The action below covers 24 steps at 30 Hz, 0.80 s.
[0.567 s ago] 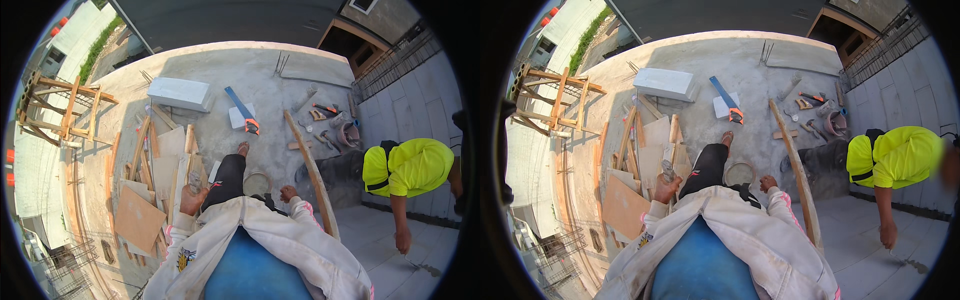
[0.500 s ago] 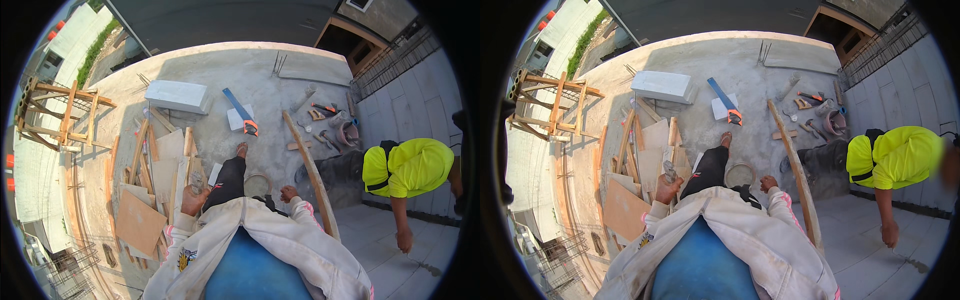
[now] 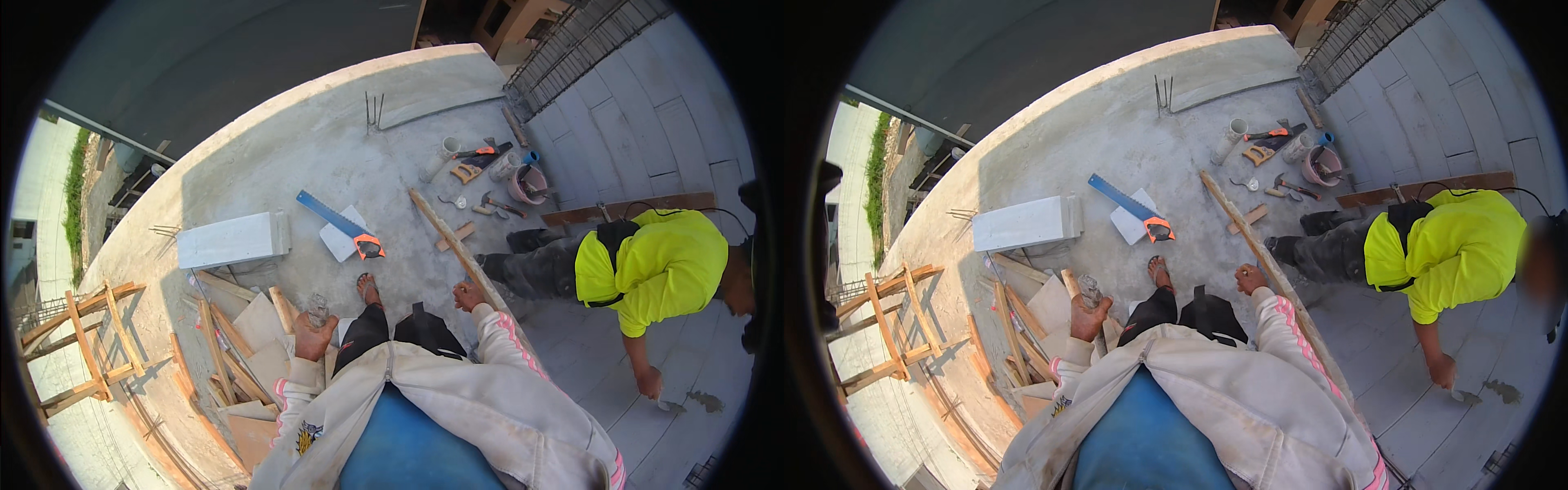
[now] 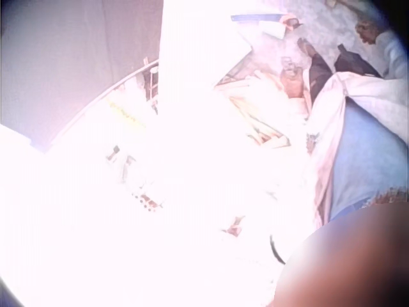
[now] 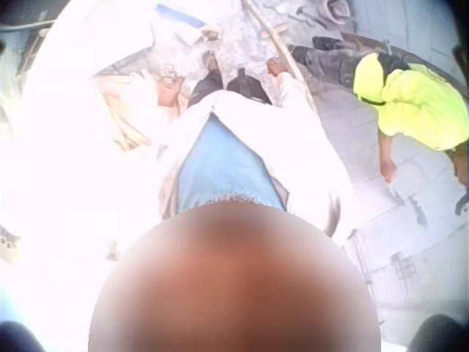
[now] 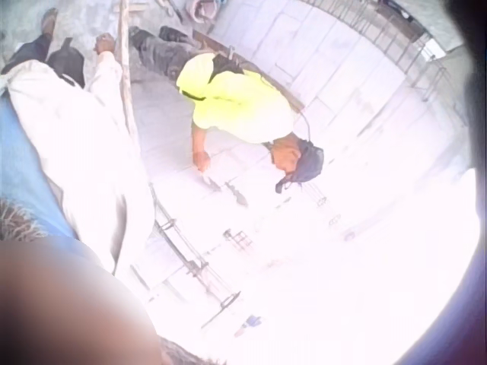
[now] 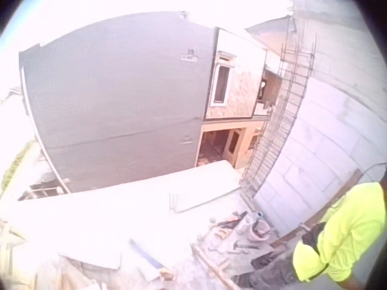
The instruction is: The person measures a rebar column with a tape measure, then picks up metal rods and a bundle of rebar stirrups. They walk across the construction site and use a hand axe to split a small piece of wood into smaller pieces.
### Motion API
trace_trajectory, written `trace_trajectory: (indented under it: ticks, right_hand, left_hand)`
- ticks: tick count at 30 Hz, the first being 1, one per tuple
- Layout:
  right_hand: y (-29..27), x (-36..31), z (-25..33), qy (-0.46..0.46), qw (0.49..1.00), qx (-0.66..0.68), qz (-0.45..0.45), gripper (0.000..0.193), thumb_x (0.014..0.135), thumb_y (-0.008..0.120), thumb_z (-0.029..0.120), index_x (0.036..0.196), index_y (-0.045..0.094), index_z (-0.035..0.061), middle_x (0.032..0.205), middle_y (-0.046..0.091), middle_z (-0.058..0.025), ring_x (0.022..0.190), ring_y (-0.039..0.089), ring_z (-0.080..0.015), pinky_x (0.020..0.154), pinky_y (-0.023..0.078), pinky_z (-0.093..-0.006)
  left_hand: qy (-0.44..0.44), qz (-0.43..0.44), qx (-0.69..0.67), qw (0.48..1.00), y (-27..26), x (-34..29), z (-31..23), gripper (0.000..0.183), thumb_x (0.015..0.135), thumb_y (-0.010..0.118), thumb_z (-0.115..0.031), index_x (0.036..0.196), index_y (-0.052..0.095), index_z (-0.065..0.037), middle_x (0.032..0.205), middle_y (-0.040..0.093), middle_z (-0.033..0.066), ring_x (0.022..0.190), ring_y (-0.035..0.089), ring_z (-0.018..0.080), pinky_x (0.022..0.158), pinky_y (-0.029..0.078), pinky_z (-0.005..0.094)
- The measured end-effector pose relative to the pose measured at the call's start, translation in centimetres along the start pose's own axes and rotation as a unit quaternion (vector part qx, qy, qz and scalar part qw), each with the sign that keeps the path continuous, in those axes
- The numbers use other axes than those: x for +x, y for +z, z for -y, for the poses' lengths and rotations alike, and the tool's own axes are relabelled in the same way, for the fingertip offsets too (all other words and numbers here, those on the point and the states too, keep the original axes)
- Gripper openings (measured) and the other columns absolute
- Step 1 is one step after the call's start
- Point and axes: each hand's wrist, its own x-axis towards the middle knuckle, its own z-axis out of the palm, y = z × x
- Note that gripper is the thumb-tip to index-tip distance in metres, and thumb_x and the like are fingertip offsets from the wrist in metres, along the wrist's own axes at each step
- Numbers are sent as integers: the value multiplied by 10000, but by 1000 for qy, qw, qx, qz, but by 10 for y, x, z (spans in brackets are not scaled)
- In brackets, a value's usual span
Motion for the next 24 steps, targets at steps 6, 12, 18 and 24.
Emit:
trace_trajectory:
  ticks: [6, 12, 18, 24]
  right_hand:
    - [-10, 16, -17, 83, 993, 76, -23, 121, 898, 677, 198, 949, 676, 89, 737, 660, -60, 564, 663, -200, 470, 496, -356]
    - [-27, 40, -35, -187, 971, -151, 7, 124, 899, 667, 204, 924, 689, 85, 705, 676, -75, 553, 673, -213, 467, 510, -378]
    - [-49, 129, 30, 172, 985, 15, -21, 119, 853, 728, 163, 929, 730, 72, 802, 739, -99, 752, 747, -240, 642, 604, -420]
    - [-103, 245, 172, 98, 991, 86, 7, 170, 869, 683, 203, 970, 698, 67, 770, 688, -77, 641, 701, -213, 563, 552, -342]
  left_hand:
    - [39, 45, 66, 996, -19, 83, -65, 210, 836, 769, -117, 731, 611, -25, 659, 588, 19, 595, 521, 137, 568, 431, 356]
    - [100, 44, 94, 990, 8, 142, -116, 199, 840, 760, -126, 751, 622, -14, 650, 595, 32, 603, 536, 145, 577, 446, 365]
    - [68, 84, 107, 988, 61, 215, -154, 190, 840, 753, -153, 780, 653, -3, 685, 645, 57, 622, 567, 145, 591, 468, 368]
    - [26, 84, 107, 990, 114, 295, -201, 223, 828, 754, -125, 687, 610, -30, 622, 603, 32, 572, 540, 141, 552, 449, 367]
